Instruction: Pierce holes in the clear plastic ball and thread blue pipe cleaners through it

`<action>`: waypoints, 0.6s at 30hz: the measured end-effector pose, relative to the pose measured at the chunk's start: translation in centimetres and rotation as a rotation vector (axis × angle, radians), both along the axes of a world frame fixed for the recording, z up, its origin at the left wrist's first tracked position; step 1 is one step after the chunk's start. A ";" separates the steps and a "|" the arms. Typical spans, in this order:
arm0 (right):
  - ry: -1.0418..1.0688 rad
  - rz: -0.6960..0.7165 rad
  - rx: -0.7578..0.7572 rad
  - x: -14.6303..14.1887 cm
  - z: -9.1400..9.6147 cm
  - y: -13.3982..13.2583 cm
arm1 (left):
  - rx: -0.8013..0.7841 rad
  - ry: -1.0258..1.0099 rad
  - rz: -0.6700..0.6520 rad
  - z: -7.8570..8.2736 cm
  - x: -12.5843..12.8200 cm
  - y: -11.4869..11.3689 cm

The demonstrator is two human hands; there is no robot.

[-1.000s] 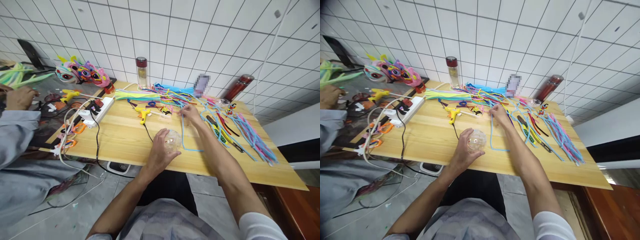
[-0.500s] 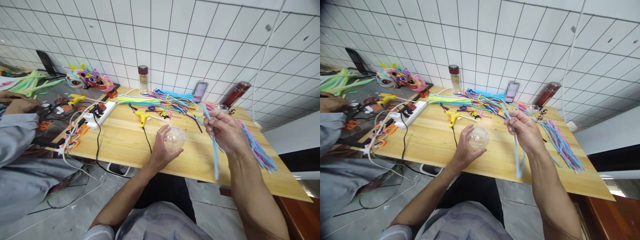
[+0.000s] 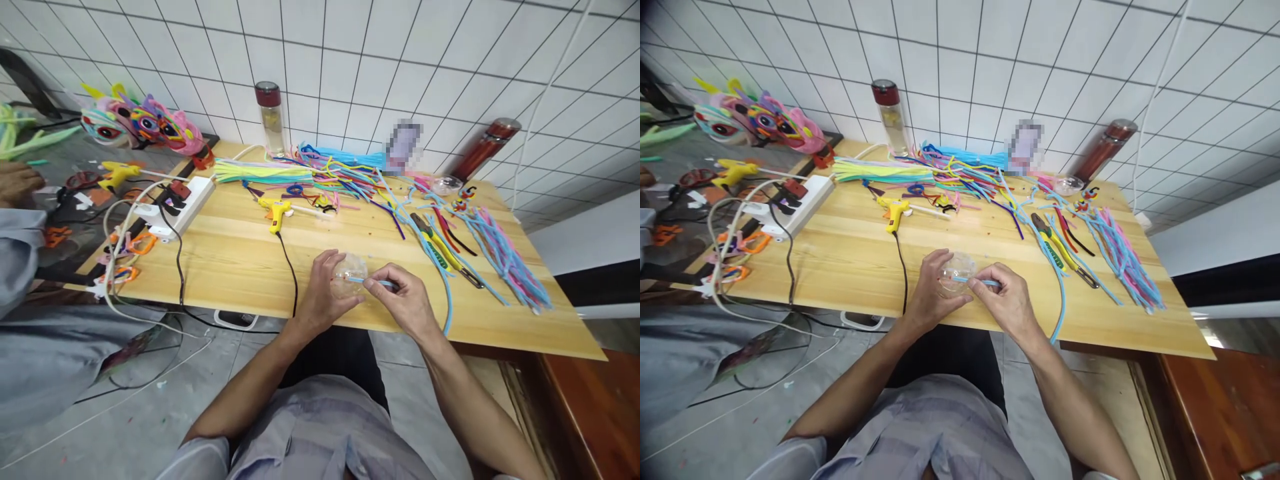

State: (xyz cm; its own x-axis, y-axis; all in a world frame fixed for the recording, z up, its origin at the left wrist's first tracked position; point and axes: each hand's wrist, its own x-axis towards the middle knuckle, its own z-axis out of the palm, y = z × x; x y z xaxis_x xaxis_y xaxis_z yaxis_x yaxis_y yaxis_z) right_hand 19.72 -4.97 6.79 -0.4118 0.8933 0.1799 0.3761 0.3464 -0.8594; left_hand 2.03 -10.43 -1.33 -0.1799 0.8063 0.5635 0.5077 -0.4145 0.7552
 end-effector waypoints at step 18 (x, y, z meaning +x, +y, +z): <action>0.018 0.003 -0.036 -0.3 -0.7 0.3 | -0.103 -0.045 -0.071 1.7 -0.3 -1.0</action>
State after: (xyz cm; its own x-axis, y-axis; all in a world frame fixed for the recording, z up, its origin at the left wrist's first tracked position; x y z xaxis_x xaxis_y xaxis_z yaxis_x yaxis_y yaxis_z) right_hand 19.39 -4.67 6.09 -0.4112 0.8983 0.1546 0.3599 0.3158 -0.8779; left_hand 1.70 -11.45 0.39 -0.1438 0.8712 0.4694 0.4441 -0.3670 0.8173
